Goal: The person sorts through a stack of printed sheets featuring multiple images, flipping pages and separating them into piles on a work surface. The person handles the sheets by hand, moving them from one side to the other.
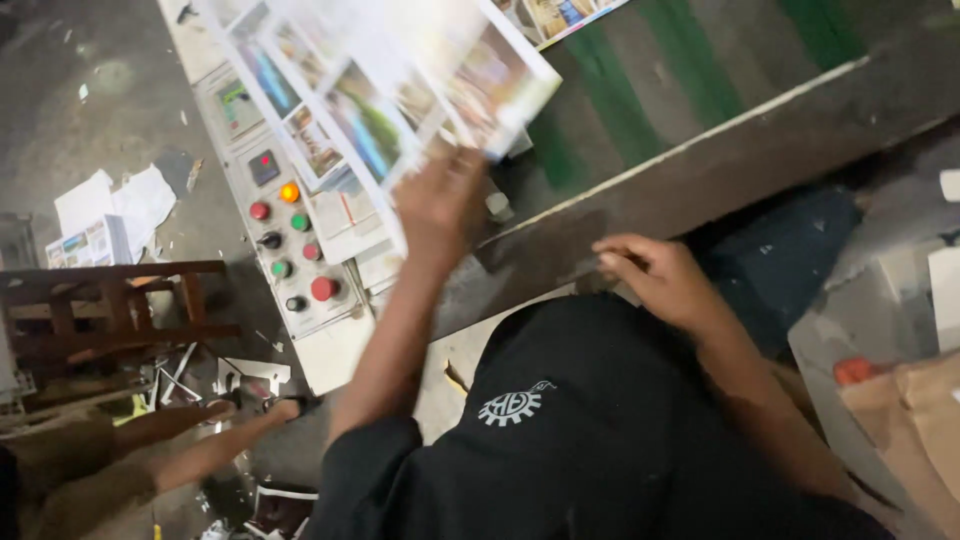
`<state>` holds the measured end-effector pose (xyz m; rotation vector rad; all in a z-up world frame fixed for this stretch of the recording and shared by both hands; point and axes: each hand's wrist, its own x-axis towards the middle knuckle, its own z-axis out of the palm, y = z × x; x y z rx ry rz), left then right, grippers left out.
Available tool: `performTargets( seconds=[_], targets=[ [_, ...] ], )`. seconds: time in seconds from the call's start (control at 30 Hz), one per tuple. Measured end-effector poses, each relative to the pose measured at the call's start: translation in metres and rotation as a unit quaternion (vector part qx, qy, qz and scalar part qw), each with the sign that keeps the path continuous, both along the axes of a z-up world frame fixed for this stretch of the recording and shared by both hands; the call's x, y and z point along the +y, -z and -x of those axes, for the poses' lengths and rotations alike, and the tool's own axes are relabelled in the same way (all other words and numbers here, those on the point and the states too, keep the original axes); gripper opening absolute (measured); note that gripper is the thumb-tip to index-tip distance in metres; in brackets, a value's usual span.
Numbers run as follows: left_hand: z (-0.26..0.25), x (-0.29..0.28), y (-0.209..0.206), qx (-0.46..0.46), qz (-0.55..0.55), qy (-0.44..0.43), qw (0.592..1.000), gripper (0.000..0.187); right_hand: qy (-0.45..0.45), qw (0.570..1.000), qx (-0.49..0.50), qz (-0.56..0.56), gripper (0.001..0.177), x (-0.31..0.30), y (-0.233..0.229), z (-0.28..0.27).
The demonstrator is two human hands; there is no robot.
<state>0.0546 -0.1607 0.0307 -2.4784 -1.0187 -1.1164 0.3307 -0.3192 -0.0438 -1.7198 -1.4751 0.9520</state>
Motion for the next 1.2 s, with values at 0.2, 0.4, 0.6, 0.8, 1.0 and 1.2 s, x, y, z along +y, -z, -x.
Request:
performTargets(
  seconds=[0.2,0.4,0.6,0.8,1.0,1.2],
  targets=[
    [-0.041,-0.060,0.025,0.067,0.173,0.109,0.977,0.044,-0.090,0.922,0.371,0.056,0.044,0.059,0.030,0.021],
    [-0.040,-0.049,0.015,0.027,0.176,0.165,0.970,0.043,0.073,0.897,0.433,0.046,0.026,0.050,0.066,-0.013],
    [0.000,0.026,0.034,-0.011,0.194,-0.037,0.980,0.027,0.190,0.872,0.448,-0.047,0.022,0.043,0.074,-0.064],
    [0.032,0.097,0.067,-0.007,0.160,-0.212,0.964,0.053,0.222,0.861,0.453,-0.065,0.024,0.053,0.107,-0.124],
    [0.033,0.106,0.092,0.055,0.176,-0.315,0.931,0.077,0.227,0.893,0.386,0.035,0.028,0.088,0.115,-0.152],
    [0.045,0.106,0.069,0.073,0.206,-0.314,0.924,0.046,0.198,0.913,0.348,0.080,0.029,0.138,0.116,-0.151]
  ],
)
